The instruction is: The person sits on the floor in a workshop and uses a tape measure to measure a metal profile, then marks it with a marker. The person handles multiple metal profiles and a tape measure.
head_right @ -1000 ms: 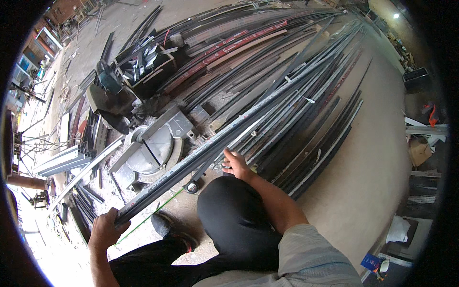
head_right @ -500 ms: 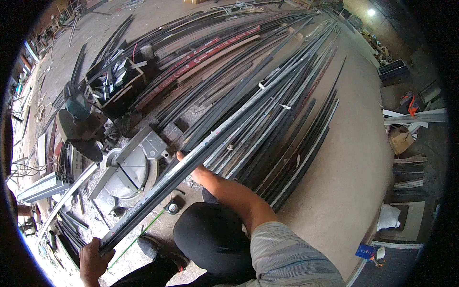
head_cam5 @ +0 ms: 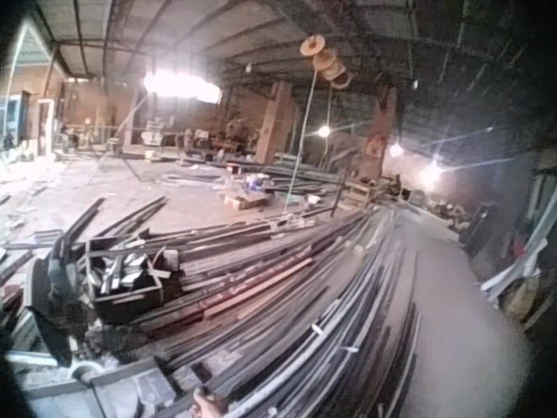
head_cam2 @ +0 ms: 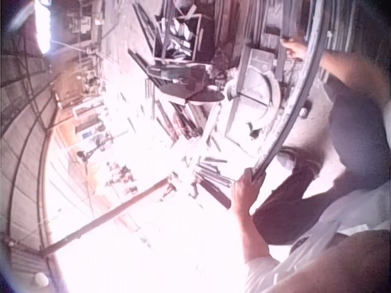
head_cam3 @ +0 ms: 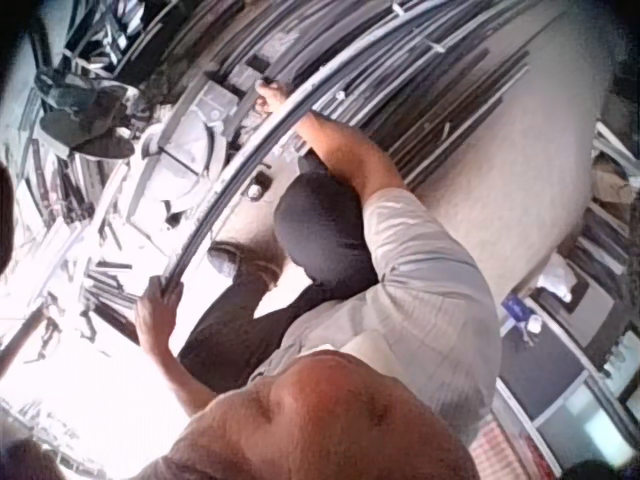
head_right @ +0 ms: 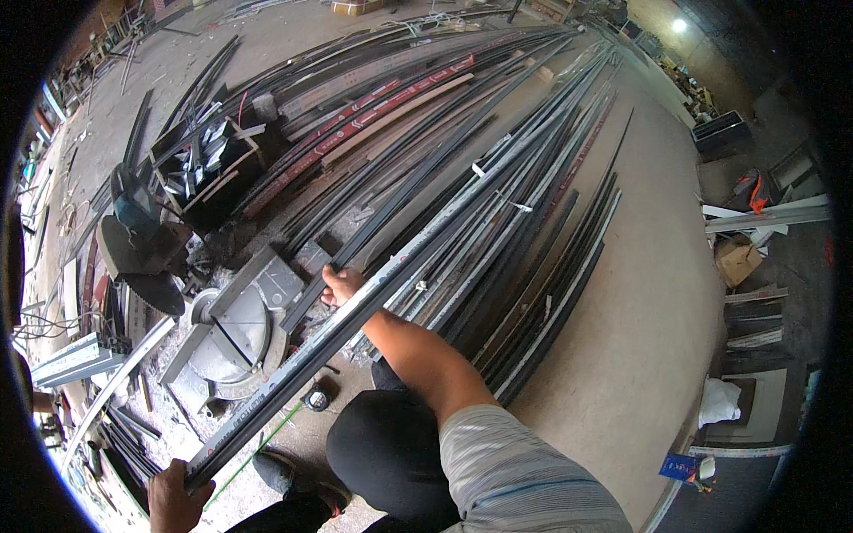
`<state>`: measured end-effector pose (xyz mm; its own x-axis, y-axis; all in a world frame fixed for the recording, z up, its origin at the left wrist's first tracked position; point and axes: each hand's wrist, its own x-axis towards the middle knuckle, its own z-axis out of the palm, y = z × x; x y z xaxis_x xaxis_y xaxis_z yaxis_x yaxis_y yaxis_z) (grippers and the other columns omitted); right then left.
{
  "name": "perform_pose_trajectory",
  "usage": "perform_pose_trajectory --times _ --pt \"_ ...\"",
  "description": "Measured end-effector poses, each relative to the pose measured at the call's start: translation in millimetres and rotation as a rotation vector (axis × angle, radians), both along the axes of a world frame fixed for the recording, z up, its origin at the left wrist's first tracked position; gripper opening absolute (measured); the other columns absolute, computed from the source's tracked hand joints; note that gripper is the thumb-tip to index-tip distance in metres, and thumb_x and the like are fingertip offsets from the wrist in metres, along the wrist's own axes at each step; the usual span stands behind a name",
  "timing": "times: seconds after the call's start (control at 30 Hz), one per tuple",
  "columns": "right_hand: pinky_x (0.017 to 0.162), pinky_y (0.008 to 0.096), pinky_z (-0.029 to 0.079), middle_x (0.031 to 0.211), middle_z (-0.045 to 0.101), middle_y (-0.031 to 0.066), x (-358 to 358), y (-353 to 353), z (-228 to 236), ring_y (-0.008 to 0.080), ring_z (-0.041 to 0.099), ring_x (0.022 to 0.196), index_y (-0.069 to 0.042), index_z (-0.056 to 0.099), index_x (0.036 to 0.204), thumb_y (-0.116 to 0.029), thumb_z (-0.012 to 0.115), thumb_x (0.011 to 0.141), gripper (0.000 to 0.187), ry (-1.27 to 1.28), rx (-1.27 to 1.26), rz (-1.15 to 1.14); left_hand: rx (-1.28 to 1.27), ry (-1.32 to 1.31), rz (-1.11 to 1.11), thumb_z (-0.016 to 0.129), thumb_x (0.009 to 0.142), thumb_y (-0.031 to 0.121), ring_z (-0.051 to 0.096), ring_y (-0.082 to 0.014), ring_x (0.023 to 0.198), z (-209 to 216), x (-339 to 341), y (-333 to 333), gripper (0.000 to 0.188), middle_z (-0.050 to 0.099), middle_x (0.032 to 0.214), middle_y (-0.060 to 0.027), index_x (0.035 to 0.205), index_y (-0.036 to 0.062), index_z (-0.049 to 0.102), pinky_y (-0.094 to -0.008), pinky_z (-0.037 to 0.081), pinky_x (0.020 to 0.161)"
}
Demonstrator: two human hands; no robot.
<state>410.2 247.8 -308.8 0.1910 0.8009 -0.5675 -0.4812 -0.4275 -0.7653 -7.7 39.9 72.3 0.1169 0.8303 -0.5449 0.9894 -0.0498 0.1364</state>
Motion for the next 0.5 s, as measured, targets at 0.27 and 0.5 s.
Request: perform_pose_trajectory --times 0.27,0.5 --pt "0.063 0.0340 0.063 0.083 0.069 0.0010 -29 -16 -19 0.0127 0.066 0.067 -0.011 0.070 0.093 -0.037 0.080 0.101 0.029 0.154 -0.110 0.311 -0.047 0.013 0.020 0.078 0.099 0.043 0.073 -0.0453 0.080 1 6 2 0.039 0.074 0.085 -0.0211 0.104 0.0078 0.063 -0.0546 0.054 0.068" --pt "0.055 0.0345 0.057 0.078 0.062 0.0038 -23 -18 17 0.0142 0.062 0.065 -0.008 0.062 0.092 -0.019 0.067 0.109 0.021 0.315 0.045 0.240 -0.017 0.046 0.020 0.091 0.085 0.034 0.074 -0.0425 0.076 -2 17 12 0.043 0.073 0.079 -0.0190 0.096 0.0030 0.063 -0.0507 0.057 0.071"
